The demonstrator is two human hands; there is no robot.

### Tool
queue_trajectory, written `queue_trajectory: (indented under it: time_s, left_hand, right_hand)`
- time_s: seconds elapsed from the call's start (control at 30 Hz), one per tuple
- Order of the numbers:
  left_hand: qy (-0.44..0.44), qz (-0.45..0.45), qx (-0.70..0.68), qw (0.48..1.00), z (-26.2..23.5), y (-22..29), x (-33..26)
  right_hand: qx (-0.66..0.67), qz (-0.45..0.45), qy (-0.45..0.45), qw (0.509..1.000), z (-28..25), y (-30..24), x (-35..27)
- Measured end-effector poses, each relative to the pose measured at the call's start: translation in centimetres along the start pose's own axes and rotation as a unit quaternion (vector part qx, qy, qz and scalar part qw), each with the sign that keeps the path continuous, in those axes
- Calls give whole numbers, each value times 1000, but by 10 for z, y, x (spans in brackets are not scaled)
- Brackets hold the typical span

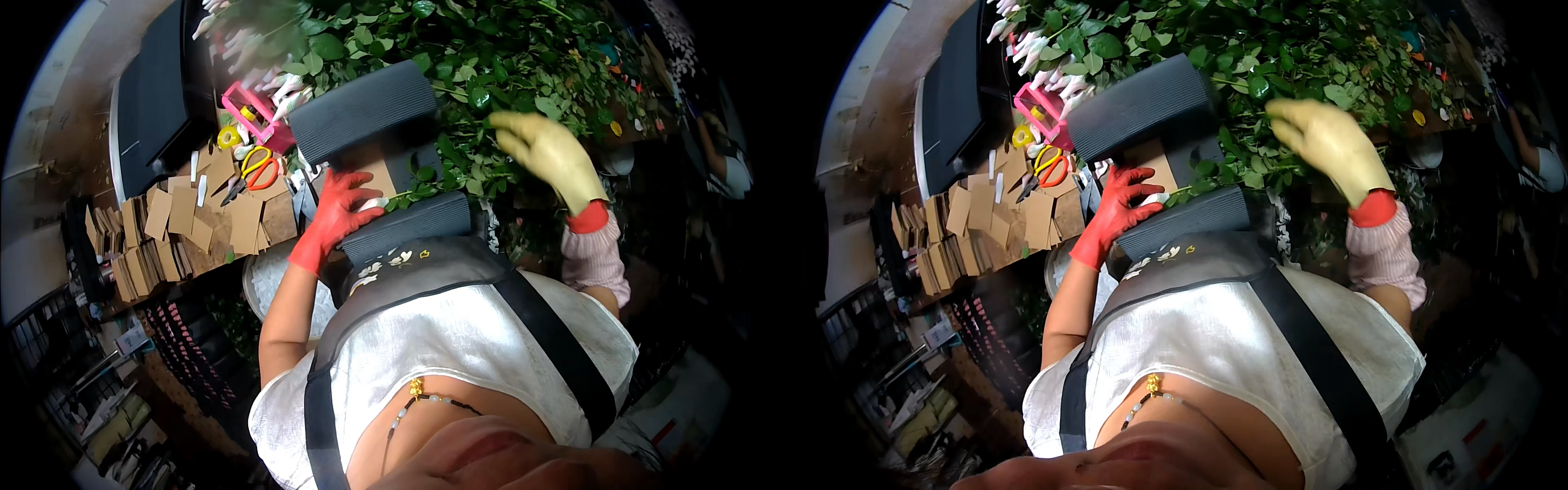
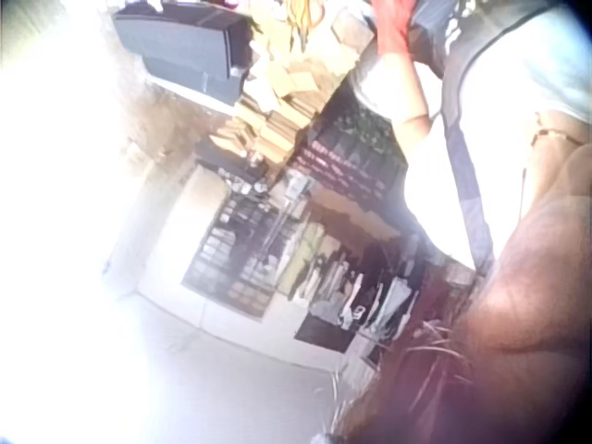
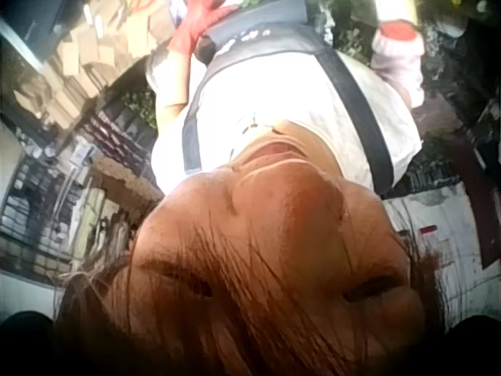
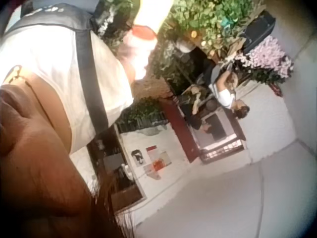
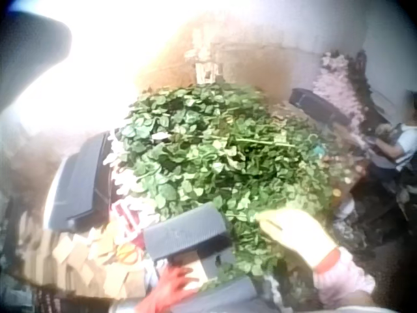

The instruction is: The person picks roses from a large pile and arranges them into a black tray using a template for alignment. They then place a black lid onto the tray and set it aside.

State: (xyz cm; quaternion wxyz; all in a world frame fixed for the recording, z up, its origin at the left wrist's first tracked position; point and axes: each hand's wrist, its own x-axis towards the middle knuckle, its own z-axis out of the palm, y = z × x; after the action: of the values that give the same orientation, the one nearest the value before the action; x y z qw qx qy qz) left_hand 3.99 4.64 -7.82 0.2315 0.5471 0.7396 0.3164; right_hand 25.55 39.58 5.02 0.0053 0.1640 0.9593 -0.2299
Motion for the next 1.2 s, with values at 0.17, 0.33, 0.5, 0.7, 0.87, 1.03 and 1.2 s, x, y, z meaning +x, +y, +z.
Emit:
queue_trajectory:
  time_s: [0.17, 0.33, 0.5, 0.7, 0.87, 1.03, 1.2]
  left_hand:
    - [-35, -10, -7, 999, -4, -1, 2]
    - [-25, -12, -1, 1000, -4, -1, 0]
    - [-24, -18, -42, 999, 1, -5, 3]
    - [37, -86, -93, 991, 6, -2, -3]
    - [90, -75, -173, 978, 24, -19, -11]
    - [36, -113, -143, 983, 9, -3, -7]
    - [36, -116, -139, 983, 3, 8, -3]
  right_hand:
    - [-168, 87, 130, 973, 58, 14, 83]
    - [-20, 259, 35, 965, 36, 27, 88]
    - [30, 171, 386, 906, -28, 88, 14]
    - [205, -35, 228, 951, -15, 1, -2]
    - [30, -87, 63, 994, 76, 3, 0]
    - [-72, -94, -152, 981, 61, 4, 3]
    - [-42, -76, 160, 983, 43, 13, 77]
